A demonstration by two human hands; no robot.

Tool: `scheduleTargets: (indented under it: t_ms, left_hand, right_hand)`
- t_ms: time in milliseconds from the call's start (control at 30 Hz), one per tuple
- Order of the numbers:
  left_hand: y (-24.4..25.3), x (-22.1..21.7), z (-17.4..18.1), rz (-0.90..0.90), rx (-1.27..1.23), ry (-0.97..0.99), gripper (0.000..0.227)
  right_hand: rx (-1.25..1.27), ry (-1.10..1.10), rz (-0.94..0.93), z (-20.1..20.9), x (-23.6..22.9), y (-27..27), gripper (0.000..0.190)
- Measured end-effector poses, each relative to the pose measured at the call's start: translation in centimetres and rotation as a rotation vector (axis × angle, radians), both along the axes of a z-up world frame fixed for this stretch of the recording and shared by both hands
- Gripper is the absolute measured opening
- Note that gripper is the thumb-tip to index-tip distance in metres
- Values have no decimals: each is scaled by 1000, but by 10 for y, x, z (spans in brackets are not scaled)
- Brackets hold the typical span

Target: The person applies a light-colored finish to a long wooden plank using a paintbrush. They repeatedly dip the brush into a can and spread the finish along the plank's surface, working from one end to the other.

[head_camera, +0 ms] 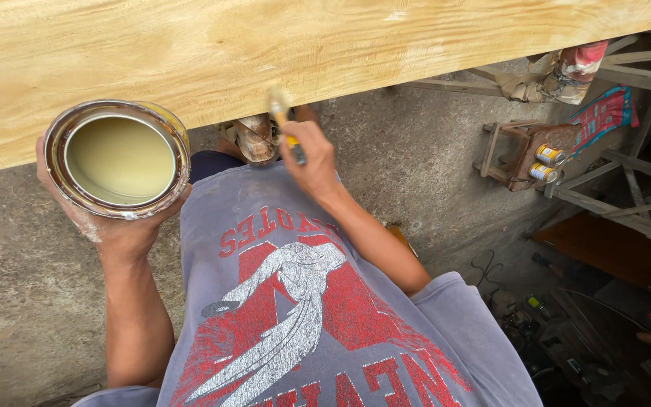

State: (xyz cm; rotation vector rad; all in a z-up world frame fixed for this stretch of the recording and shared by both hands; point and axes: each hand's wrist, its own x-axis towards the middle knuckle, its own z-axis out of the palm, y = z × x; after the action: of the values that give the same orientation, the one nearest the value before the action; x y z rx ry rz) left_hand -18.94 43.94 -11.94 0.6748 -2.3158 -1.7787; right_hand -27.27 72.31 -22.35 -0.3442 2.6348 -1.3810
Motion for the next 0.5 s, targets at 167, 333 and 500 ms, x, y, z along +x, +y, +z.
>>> scheduleTargets:
  t_ms: [167,333,500]
  left_hand:
    - [2,-3,-1,-21,6,12,125]
    - [-4,1,6,10,-14,20,126]
    - [-2,-5,13,-37,-259,22,127]
  right_hand:
    - [5,-19,-191,16,-42,49,12]
    - [232,73,-284,28,-64,69,15]
    - [-210,-145,83,-12,-14,-58,17]
